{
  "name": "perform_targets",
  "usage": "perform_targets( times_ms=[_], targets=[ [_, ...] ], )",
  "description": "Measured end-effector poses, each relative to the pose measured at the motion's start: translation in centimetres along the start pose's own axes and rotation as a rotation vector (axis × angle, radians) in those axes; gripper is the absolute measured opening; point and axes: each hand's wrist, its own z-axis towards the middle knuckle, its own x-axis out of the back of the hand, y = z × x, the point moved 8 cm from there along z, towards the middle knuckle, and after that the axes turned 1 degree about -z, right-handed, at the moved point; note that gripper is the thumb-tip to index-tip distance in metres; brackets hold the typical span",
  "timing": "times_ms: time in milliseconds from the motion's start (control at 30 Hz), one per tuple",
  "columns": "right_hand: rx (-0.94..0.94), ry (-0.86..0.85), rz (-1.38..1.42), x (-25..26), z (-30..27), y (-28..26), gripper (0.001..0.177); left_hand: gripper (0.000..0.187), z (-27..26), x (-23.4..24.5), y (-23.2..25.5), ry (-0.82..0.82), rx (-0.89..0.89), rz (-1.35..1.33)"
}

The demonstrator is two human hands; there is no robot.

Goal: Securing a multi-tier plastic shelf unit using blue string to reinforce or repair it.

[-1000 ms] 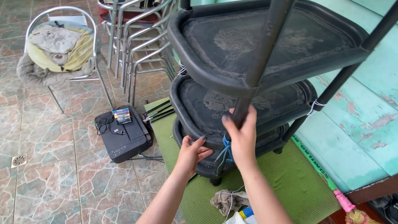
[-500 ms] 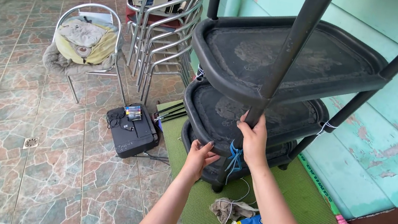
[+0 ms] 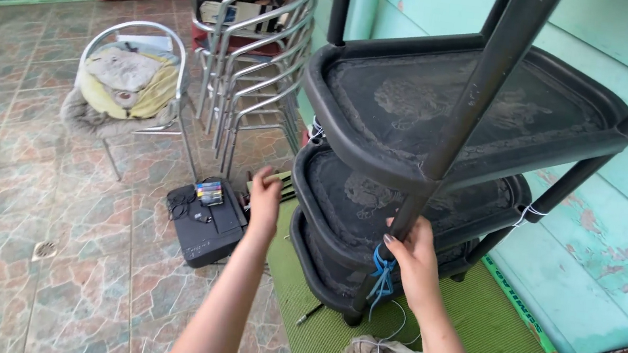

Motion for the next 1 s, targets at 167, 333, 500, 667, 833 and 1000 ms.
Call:
perform_targets(
  times_ms=[167,333,500,667,833,1000],
  targets=[
    [0.419,0.470,-0.193,0.7,-3.8,-4.1,0.044,0.056,11.7,-5.2,2.9,-0.213,-0.009,0.031],
    [0.650,0.644,-0.490,-6.4,-6.0,-3.8,0.034,0.058,19.7,-11.9,-2.5,-0.543,0.122,0.010],
    [0.278,0.500,-0.717,-12.9,-1.3,-0.1,0.021,0.046,17.8,-15.4,-5.1,-0.779,0.244,-0.028],
    [0.015,0.348,-1.026,-17.2,4.3,1.5,0.022,0.039,17.4,-14.9,-4.9,-0.810,0.186,-0.091],
    [-0.111,0.224,-1.222,-19.2,6.7,3.9,0.028,0.039,16.6,-14.9,-2.4,-0.861,0.137,-0.092],
    [-0.158,0.173,-1.302,-19.6,6.9,4.5,0.034,0.041,16.5,-14.1,-1.4,-0.883,-0.178,0.270]
  ],
)
